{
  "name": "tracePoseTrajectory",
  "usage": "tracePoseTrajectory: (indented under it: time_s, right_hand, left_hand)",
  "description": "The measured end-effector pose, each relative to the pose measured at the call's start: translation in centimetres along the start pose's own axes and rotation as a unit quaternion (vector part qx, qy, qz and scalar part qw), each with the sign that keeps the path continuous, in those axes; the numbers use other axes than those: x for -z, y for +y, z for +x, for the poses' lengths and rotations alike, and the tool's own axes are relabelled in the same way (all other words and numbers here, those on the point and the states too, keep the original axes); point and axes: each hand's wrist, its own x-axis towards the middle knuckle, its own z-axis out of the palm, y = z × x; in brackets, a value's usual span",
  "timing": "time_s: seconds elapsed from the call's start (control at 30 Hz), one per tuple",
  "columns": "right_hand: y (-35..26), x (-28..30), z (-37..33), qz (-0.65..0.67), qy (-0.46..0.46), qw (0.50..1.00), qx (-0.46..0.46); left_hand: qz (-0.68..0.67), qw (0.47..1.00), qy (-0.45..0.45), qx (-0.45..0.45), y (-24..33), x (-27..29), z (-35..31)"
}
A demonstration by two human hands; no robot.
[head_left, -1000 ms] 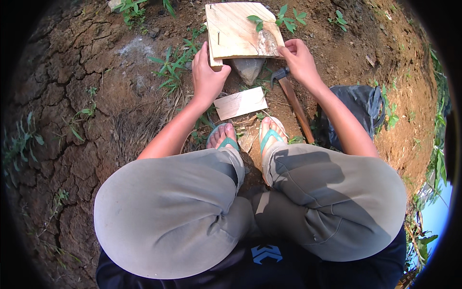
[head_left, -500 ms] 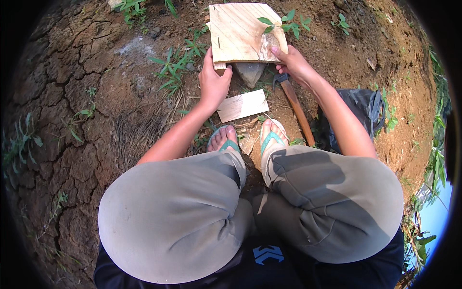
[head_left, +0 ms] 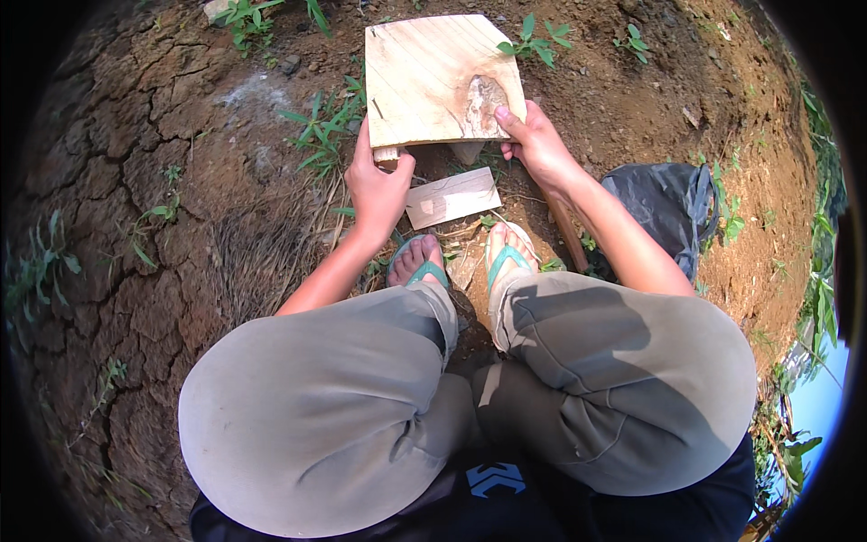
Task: The person hammers nails into wooden boards while squatting on the ground. They hold the wood and nails by hand and strike the nails with a hammer to join the pieces together.
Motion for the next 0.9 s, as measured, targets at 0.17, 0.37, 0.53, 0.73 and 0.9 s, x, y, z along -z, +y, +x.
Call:
tracePoseTrajectory:
  time_s: [0.17,0.37,0.53,0.73,0.9]
  right_hand:
    - [-1.2,-1.8,-2.9,0.072,-0.031,0.996,-0.032]
    - [-2.6,-2.6,-6.5,0.226,-0.058,0.966,-0.113]
    - [-5.3,-0.7,-7.1,0.243,-0.141,0.942,-0.185]
    - [-9.3,0.5,-8.2,0.223,-0.183,0.94,-0.183]
    - [-9.5,0.1,-8.6,-0.078,-0.162,0.982,-0.063]
  left_hand:
    - [0.004,0.999,0.031,-0.045,0.6,2.6,-1.2]
    - [-0.028,0.995,0.031,-0.086,2.8,4.8,-2.4]
    - [0.001,0.993,0.021,-0.116,3.8,6.6,-1.9]
    - [-0.028,0.996,0.028,-0.078,4.7,6.9,-0.9]
    - [-0.019,0.997,0.05,-0.059,5.3,7.1,0.5]
